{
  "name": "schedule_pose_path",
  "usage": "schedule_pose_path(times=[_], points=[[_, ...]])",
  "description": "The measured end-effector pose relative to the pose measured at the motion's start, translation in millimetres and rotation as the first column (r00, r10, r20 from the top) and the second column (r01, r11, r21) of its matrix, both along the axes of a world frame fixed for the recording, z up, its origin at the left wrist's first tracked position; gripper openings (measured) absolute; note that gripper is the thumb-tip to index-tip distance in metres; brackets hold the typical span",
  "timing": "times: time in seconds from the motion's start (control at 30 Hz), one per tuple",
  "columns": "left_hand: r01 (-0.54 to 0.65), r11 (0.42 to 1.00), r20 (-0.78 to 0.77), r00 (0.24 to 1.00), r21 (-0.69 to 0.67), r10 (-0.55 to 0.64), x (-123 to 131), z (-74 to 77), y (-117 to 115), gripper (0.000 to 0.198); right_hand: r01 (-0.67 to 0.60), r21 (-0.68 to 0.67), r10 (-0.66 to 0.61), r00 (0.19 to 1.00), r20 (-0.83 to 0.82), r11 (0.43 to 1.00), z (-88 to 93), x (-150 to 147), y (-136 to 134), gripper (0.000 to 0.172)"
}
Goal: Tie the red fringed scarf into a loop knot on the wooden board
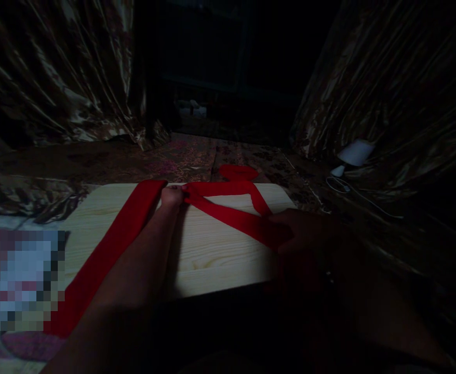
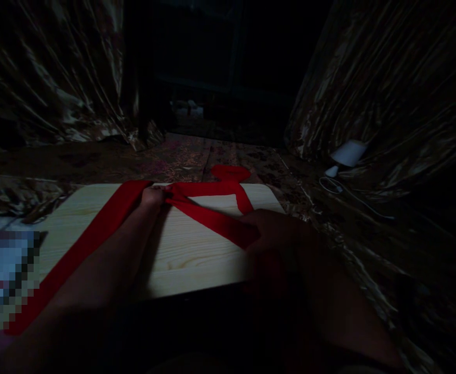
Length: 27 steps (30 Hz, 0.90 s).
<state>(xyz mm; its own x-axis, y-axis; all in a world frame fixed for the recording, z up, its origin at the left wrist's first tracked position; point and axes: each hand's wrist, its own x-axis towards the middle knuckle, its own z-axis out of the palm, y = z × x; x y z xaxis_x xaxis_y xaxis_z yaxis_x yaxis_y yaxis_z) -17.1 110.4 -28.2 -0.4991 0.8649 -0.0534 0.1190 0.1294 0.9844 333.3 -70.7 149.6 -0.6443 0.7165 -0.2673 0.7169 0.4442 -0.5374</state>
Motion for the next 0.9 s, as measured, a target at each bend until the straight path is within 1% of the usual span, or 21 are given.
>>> schedule_pose_path(times=[0.1,0.23,0.3,0.33,0.37,0.4,0.43,0.47,0.5,0.53,0.6,0.63,0.7,0.73,0.77,0.8,0.83,0.87,0.9], points=[[-0.013,0.999,0.029,0.999,-0.040,0.014,1,5.7,-3,0.015,0.016,0.040,-0.015,1.000,-0.023,0.999,14.9,24,-10,0.057],[-0.030,0.998,0.089,0.995,-0.053,0.035,4,14.1,-8,0.009,0.067,0.124,-0.064,0.997,-0.033,0.990,28.2,54,-35,0.045],[-0.025,0.998,0.133,0.991,-0.053,0.032,4,17.0,-9,0.011,0.088,0.184,-0.078,0.995,-0.063,0.979,30.5,61,-51,0.038],[-0.017,0.998,0.145,0.989,-0.052,0.024,4,17.9,-10,0.015,0.071,0.203,-0.056,0.995,-0.080,0.977,29.7,61,-58,0.035],[-0.004,0.998,0.153,0.988,-0.055,0.012,3,18.6,-10,0.019,0.024,0.199,-0.005,0.996,-0.093,0.980,27.4,59,-66,0.033],[0.015,0.998,0.168,0.986,-0.062,-0.004,2,18.9,-9,0.023,-0.055,0.161,0.071,0.993,-0.098,0.985,23.5,54,-73,0.032],[0.033,0.997,0.185,0.983,-0.072,-0.019,0,19.0,-9,0.025,-0.157,0.084,0.165,0.981,-0.099,0.984,18.3,48,-78,0.031],[0.048,0.995,0.200,0.979,-0.082,-0.031,-1,18.9,-8,0.025,-0.260,-0.014,0.257,0.961,-0.101,0.965,11.8,39,-83,0.031],[0.062,0.994,0.218,0.975,-0.089,-0.041,-3,18.6,-7,0.025,-0.344,-0.131,0.333,0.938,-0.101,0.930,4.7,31,-86,0.031],[0.073,0.993,0.235,0.971,-0.091,-0.050,-4,18.2,-7,0.024,-0.389,-0.225,0.375,0.921,-0.103,0.893,-2.8,22,-87,0.031],[0.084,0.993,0.257,0.965,-0.080,-0.061,-7,17.1,-5,0.023,-0.414,-0.292,0.401,0.910,-0.106,0.862,-17.3,8,-83,0.034],[0.089,0.993,0.264,0.962,-0.072,-0.067,-7,16.4,-4,0.024,-0.409,-0.304,0.396,0.912,-0.105,0.861,-24.2,3,-77,0.036],[0.102,0.993,0.275,0.958,-0.060,-0.082,-9,15.3,-3,0.024,-0.335,-0.294,0.323,0.942,-0.091,0.895,-37.2,-4,-59,0.039],[0.109,0.992,0.279,0.956,-0.058,-0.089,-10,14.9,-3,0.023,-0.241,-0.269,0.230,0.971,-0.070,0.933,-43.7,-7,-48,0.039],[0.117,0.991,0.282,0.955,-0.058,-0.096,-10,14.7,-4,0.023,-0.106,-0.191,0.099,0.994,-0.049,0.976,-50.4,-9,-36,0.037],[0.122,0.991,0.282,0.954,-0.057,-0.101,-10,14.6,-4,0.022,0.045,-0.071,-0.046,0.999,-0.024,0.996,-57.3,-11,-23,0.033],[0.123,0.991,0.279,0.955,-0.056,-0.103,-10,14.6,-5,0.021,0.184,0.093,-0.184,0.983,-0.007,0.979,-64.4,-13,-11,0.031],[0.120,0.991,0.272,0.957,-0.054,-0.101,-10,14.6,-6,0.021,0.271,0.249,-0.281,0.960,0.007,0.930,-71.7,-14,1,0.031],[0.113,0.992,0.261,0.961,-0.049,-0.096,-9,14.6,-8,0.021,0.317,0.372,-0.354,0.934,0.035,0.872,-79.1,-16,12,0.032]])
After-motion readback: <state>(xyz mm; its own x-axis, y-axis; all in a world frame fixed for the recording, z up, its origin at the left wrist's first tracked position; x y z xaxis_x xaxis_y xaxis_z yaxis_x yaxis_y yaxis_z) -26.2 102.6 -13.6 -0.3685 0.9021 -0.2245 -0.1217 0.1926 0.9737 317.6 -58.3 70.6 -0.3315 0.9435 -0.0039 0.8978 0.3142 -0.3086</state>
